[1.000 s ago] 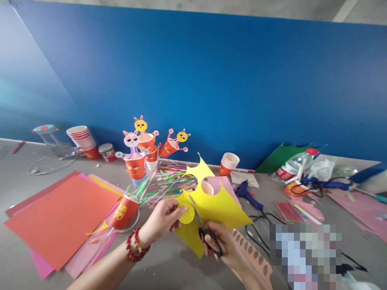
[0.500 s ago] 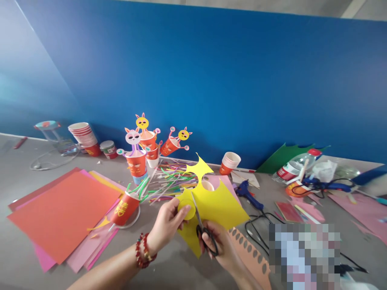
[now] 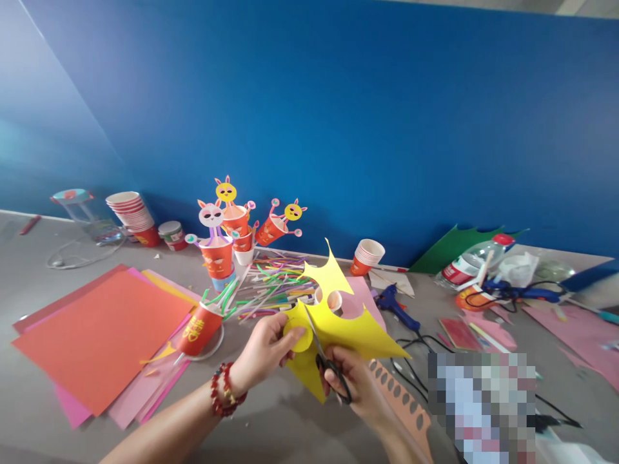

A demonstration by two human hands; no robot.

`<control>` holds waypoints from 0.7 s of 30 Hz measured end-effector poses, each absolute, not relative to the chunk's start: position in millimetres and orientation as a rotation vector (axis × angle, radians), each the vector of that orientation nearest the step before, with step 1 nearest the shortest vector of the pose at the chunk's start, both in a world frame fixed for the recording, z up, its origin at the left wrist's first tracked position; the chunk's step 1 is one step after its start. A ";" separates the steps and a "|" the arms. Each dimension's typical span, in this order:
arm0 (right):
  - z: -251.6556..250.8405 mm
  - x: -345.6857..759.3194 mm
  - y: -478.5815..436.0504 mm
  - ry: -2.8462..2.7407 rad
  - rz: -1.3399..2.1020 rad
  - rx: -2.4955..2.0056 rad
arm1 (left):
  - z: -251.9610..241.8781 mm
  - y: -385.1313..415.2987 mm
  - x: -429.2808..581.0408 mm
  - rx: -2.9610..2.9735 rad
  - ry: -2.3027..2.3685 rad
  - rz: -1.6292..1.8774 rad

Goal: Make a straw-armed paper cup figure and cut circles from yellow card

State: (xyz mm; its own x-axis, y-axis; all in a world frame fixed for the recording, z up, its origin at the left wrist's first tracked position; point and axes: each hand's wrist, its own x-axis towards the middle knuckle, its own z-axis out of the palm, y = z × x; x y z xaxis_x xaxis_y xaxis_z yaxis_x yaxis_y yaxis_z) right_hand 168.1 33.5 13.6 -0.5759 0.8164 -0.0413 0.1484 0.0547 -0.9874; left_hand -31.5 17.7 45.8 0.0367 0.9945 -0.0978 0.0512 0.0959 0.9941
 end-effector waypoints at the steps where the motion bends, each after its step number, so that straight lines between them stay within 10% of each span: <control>1: 14.2 168.4 33.5 -1.791 1.560 -0.960 | 46.3 17.6 -31.5 1.195 1.259 1.085; 21: 15.3 171.5 33.9 -1.744 1.629 -0.937 | 61.2 18.4 -39.1 1.218 1.250 0.999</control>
